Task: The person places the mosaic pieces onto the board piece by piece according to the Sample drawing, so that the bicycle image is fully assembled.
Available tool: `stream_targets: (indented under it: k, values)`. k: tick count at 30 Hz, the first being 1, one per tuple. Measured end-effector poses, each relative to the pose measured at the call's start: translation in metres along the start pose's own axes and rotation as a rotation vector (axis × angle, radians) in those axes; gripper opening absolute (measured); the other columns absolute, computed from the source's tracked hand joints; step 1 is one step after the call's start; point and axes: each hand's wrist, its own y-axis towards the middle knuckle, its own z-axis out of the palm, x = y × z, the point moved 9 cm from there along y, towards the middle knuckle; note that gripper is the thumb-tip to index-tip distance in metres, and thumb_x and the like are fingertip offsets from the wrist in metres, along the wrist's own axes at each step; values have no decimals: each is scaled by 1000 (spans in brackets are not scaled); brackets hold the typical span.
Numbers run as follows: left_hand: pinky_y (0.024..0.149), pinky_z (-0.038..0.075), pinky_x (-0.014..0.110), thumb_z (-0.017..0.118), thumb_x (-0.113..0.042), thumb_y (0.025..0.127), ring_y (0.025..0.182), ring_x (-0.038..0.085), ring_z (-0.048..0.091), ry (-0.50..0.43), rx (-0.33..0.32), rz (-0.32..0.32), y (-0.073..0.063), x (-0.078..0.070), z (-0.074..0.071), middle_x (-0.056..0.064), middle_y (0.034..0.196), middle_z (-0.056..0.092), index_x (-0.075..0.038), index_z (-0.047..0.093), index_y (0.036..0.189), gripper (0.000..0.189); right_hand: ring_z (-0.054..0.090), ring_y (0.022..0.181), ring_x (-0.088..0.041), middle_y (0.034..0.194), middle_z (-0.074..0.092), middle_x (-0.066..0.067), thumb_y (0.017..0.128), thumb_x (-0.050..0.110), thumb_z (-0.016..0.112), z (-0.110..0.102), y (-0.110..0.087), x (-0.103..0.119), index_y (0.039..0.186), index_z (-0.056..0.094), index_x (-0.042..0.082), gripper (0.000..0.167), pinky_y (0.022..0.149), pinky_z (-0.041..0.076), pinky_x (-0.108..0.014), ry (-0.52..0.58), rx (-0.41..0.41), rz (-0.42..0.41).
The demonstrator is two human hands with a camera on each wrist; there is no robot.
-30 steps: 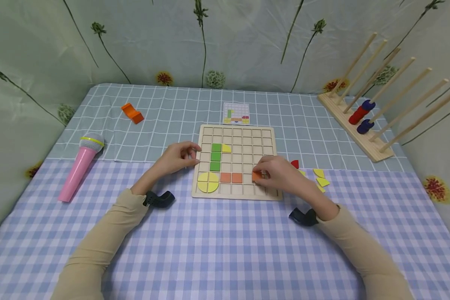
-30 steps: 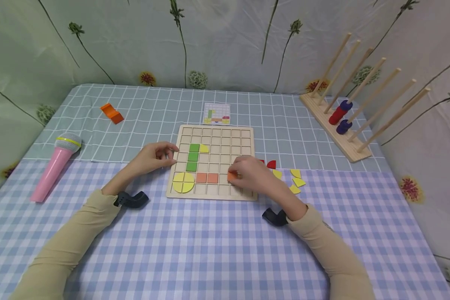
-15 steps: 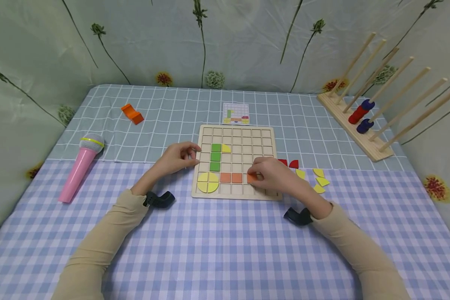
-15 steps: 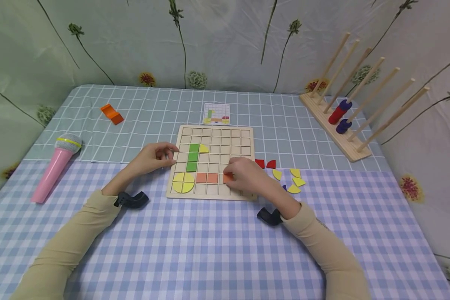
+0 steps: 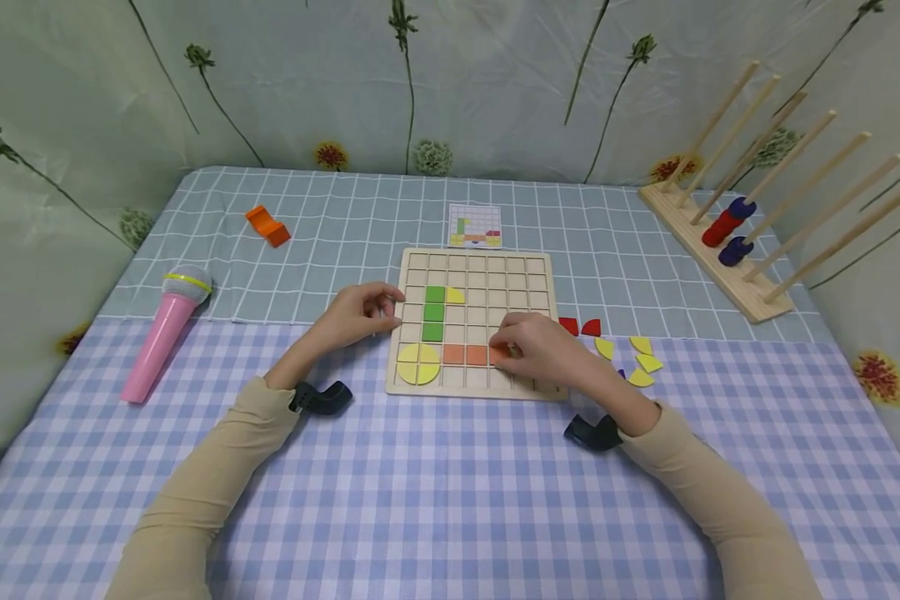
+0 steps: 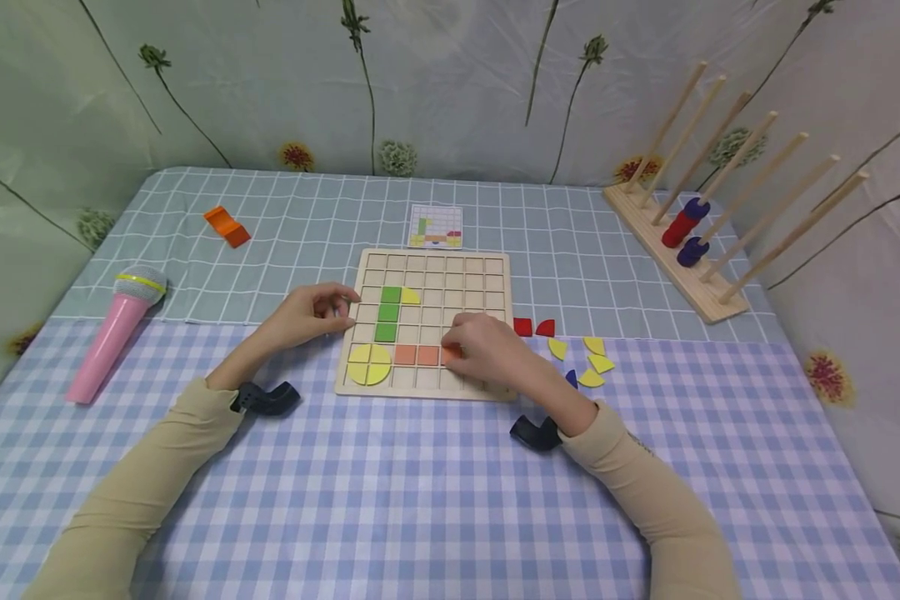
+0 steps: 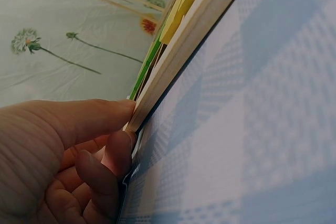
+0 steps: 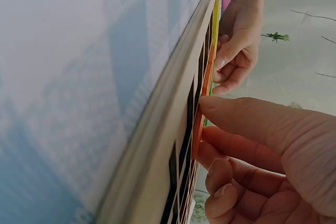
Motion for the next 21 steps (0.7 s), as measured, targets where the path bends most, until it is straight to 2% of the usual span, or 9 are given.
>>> stream_targets:
  k: [7,11,14,21]
  values:
    - [57,36,20,70,-12,81,60,9,44,-8,-2,4,1,0,0,8,84,58,-5,61,112,33,49,69,-11,85,65,-3,78,16,74,-4,-2,2,95,73,6,20,63,41,-21,-3,-17,-6]
    - [57,36,20,70,-12,81,60,9,44,2,-4,0,1,0,0,7,84,58,-5,61,112,33,54,71,-13,87,66,-5,77,13,74,-11,-5,1,94,73,3,20,65,45,-23,-1,-43,-26]
    - [57,37,20,70,-12,82,60,10,45,3,-3,1,1,0,1,8,84,58,-5,61,113,33,55,67,-13,91,68,-7,78,11,72,-17,-9,-5,96,72,1,21,62,45,-23,2,-51,-7]
    - [57,37,20,69,-12,82,61,9,44,-3,6,0,0,-1,0,8,85,59,-5,61,114,34,46,62,-9,93,67,-9,81,9,69,-30,-22,-27,101,71,1,22,56,38,-20,-6,-80,63]
